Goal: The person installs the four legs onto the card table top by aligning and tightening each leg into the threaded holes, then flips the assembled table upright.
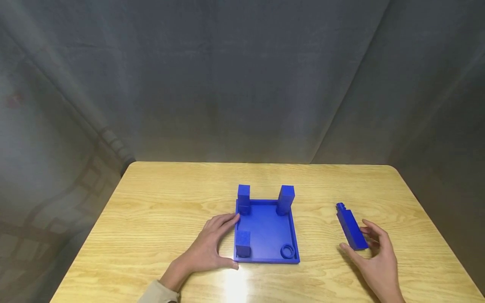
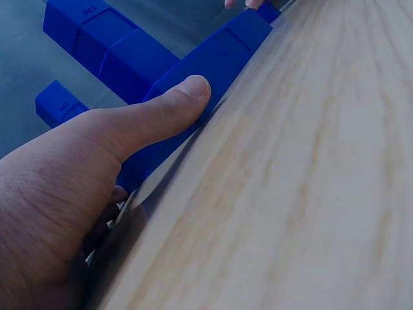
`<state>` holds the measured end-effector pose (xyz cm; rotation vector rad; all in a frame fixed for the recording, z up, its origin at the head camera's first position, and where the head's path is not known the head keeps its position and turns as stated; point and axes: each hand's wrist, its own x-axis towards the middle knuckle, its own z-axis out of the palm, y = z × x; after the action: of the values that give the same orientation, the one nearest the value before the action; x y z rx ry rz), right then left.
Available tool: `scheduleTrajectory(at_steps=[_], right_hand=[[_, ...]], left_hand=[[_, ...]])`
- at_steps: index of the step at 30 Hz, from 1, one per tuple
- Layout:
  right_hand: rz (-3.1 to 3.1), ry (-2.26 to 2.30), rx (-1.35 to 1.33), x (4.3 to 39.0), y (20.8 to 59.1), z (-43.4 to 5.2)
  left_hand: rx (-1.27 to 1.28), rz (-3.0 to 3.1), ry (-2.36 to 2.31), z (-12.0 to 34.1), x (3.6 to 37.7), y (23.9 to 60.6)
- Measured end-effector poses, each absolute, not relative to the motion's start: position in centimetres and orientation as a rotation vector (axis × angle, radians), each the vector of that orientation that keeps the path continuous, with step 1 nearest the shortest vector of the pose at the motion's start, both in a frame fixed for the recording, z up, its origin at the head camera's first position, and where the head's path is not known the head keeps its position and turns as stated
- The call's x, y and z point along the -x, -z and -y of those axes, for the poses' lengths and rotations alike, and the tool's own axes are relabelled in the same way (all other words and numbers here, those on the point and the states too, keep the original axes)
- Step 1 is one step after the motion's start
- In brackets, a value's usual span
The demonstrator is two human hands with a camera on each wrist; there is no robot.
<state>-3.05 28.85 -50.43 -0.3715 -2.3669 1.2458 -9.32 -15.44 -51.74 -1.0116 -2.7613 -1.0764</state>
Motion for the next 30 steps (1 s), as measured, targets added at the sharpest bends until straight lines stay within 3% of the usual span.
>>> scheduleTrajectory(at_steps=[18,30], right_hand=[[2.558,-1.006,0.361,3.2,50.8,-30.0],[2.345,-1.226,0.509,3.2,50.7,-29.4]], left_hand=[[1.026,2.746,1.055,15.6,9.5,51.9],[1.019,2.762,1.063,15.5,9.5,51.9]])
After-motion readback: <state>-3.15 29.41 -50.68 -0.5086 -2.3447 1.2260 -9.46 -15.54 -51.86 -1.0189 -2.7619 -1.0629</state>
